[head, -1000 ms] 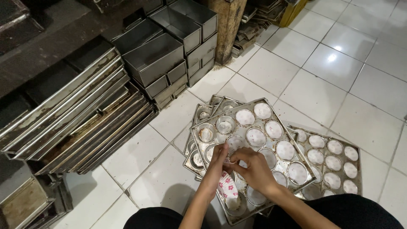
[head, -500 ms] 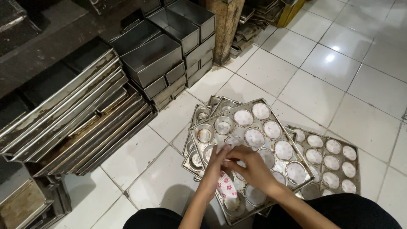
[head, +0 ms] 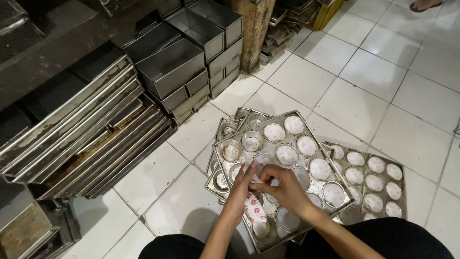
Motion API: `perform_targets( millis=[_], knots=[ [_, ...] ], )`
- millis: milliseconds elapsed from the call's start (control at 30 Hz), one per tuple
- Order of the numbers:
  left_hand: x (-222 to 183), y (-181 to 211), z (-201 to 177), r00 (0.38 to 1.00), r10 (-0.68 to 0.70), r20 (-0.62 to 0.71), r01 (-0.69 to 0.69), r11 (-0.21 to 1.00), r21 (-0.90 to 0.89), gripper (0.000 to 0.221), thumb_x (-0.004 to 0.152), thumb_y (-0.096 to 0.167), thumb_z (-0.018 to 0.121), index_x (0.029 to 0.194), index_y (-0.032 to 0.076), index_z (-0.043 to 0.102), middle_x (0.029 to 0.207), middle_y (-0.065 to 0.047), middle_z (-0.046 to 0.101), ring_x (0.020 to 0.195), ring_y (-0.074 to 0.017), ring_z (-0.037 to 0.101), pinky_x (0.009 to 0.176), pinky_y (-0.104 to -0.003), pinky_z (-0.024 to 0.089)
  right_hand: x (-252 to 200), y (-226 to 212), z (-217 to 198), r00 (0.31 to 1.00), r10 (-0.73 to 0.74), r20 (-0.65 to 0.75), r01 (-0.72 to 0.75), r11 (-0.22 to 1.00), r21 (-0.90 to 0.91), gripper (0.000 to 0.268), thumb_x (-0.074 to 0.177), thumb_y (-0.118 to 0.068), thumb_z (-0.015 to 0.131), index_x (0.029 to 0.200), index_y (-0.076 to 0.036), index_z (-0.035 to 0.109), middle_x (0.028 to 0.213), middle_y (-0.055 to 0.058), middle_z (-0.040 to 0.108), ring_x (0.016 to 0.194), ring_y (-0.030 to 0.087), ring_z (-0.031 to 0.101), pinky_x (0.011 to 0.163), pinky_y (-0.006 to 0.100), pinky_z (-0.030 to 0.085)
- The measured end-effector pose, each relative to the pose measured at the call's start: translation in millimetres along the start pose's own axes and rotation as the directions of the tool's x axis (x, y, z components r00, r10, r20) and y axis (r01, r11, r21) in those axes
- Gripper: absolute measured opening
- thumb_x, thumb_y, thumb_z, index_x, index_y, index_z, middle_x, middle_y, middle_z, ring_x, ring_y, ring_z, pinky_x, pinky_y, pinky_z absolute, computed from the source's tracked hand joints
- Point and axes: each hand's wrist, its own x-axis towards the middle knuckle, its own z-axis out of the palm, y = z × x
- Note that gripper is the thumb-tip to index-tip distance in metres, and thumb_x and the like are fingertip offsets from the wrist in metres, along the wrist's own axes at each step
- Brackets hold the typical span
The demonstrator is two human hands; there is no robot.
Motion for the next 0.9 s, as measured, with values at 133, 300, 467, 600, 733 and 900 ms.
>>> perform_targets(
  millis=[133, 300, 467, 600, 733, 900],
  knots=[
    [3, 0, -4, 0.999, 0.012, -0.042, -0.013, 1.000, -0.028, 0.069, 0.092, 0.056, 0.044, 0.135, 0.004, 0.058, 0.092, -0.009, 0.061, 0.066, -0.0133, 0.053, 0.051, -0.024, 0.041, 1, -11, -11, 0.993, 0.076, 0.092, -0.071, 0.996, -0.052, 0.016, 0.083, -0.024, 0.078, 0.092, -0.012, 0.084, 0.092, 0.000, 0.082, 0.071, 0.012, 0.072, 0.067, 0.026, 0.055],
    [-2, 6, 1, 0.989, -0.013, -0.150, 0.010, 1.000, -0.019, 0.087, 0.088, 0.065, 0.033, 0.161, 0.019, 0.026, 0.131, -0.020, 0.067, 0.077, -0.0191, 0.067, 0.056, -0.029, 0.051, 5, 33, -6, 0.977, 0.214, 0.000, -0.213, 0.971, 0.104, 0.025, 0.083, -0.029, 0.080, 0.070, -0.010, 0.070, 0.071, 0.002, 0.059, 0.061, 0.013, 0.049, 0.056, 0.027, 0.041],
    [-4, 13, -11, 0.957, -0.022, -0.290, -0.038, 0.979, -0.200, 0.084, 0.086, 0.062, 0.036, 0.153, 0.011, 0.039, 0.150, -0.015, 0.051, 0.134, -0.0311, 0.053, 0.106, -0.048, 0.045, 52, 43, -32, 0.979, 0.110, -0.172, -0.141, 0.973, -0.181, 0.025, 0.094, -0.020, 0.065, 0.118, -0.015, 0.067, 0.097, 0.003, 0.073, 0.075, 0.018, 0.064, 0.066, 0.032, 0.054],
    [-1, 9, -20, 0.941, 0.012, -0.337, -0.072, 0.983, -0.167, 0.087, 0.086, 0.065, 0.035, 0.156, 0.014, 0.032, 0.161, -0.010, 0.040, 0.149, -0.0286, 0.038, 0.117, -0.049, 0.034, 78, 64, -17, 0.938, -0.302, -0.169, 0.160, 0.811, -0.563, 0.012, 0.090, -0.015, 0.070, 0.101, -0.011, 0.073, 0.057, 0.006, 0.067, 0.045, 0.023, 0.059, 0.051, 0.037, 0.045],
    [1, 5, -27, 0.940, 0.012, -0.341, -0.093, 0.970, -0.225, 0.087, 0.086, 0.063, 0.039, 0.155, 0.011, 0.035, 0.160, -0.011, 0.043, 0.147, -0.0274, 0.042, 0.117, -0.045, 0.035, 109, 112, 4, 0.911, -0.405, 0.078, 0.305, 0.533, -0.790, 0.030, 0.087, -0.019, 0.069, 0.116, -0.017, 0.076, 0.079, 0.001, 0.079, 0.061, 0.012, 0.071, 0.109, 0.034, 0.045],
    [-6, 13, -26, 0.940, -0.056, -0.337, -0.008, 0.982, -0.186, 0.086, 0.086, 0.065, 0.031, 0.158, 0.019, 0.027, 0.158, -0.011, 0.043, 0.145, -0.0321, 0.044, 0.114, -0.055, 0.039, 111, 125, 15, 0.897, -0.345, 0.278, 0.415, 0.438, -0.797, 0.032, 0.097, -0.019, 0.051, 0.120, -0.011, 0.072, 0.123, 0.000, 0.074, 0.094, 0.007, 0.075, 0.123, 0.042, 0.024]
  ],
)
